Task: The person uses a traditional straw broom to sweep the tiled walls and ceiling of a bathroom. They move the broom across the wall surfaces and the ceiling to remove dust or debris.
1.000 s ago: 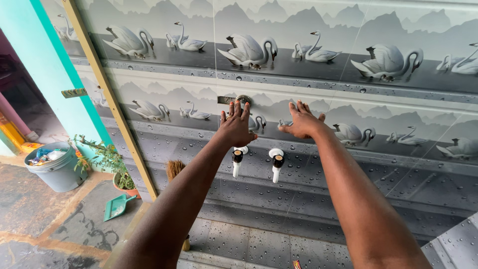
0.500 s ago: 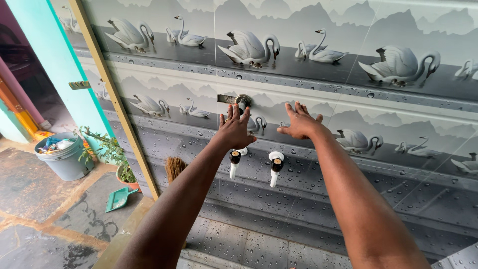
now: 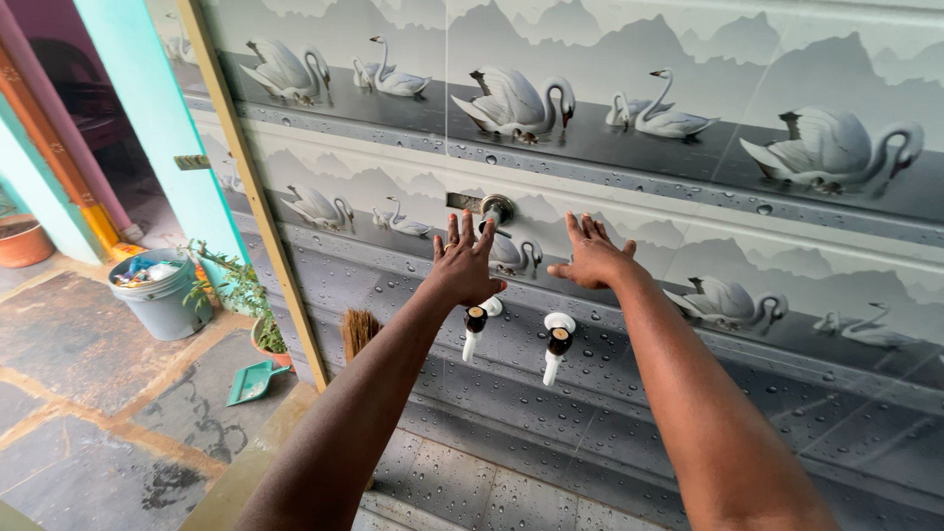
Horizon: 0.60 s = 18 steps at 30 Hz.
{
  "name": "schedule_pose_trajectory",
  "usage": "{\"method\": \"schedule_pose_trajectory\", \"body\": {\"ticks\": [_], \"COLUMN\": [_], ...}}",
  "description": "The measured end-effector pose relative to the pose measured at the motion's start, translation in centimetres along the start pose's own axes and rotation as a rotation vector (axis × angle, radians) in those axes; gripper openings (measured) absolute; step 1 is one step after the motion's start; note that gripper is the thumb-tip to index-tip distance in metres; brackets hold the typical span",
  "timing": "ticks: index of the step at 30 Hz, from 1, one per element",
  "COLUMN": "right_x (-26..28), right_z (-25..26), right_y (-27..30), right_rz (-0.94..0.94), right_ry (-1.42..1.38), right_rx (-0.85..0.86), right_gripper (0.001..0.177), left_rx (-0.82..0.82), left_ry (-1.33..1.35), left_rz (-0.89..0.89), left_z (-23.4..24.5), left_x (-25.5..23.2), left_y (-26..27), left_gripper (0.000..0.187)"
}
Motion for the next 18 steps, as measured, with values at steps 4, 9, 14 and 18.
{"method": "schedule_pose_trajectory", "body": {"ticks": [4, 9, 14, 18], "right_x": [0.9, 2.8, 6.5, 10.4], "right_z": [-0.9, -1.9, -3.5, -5.2], "right_y": [-1.1, -1.8, -2.6, -4.1], "right_rz": [0.021, 0.063, 0.105, 0.134], "right_ry": [-0.026, -0.021, -0.025, -0.021], "right_rx": [-0.008, 0.018, 0.018, 0.064], "right_gripper": [0.117, 0.124, 0.123, 0.123], "left_rx": [-0.019, -0.047, -0.051, -0.052], "left_ry": [0.02, 0.066, 0.058, 0.081], "left_rz": [0.012, 0.046, 0.082, 0.116], "left_z": [-0.6, -1.0, -1.5, -2.0], "left_x": [1.3, 3.0, 5.3, 9.3], "left_y": [-0.1, 0.7, 1.8, 2.5], "left_gripper": [0.122, 0.136, 0.14, 0.139]}}
Point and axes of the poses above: each hand's wrist, its own y-axis away from the middle knuckle, its own z-axis out of the back of the hand, x = y × z, the point moved 3 cm from there along -y, towards the middle knuckle
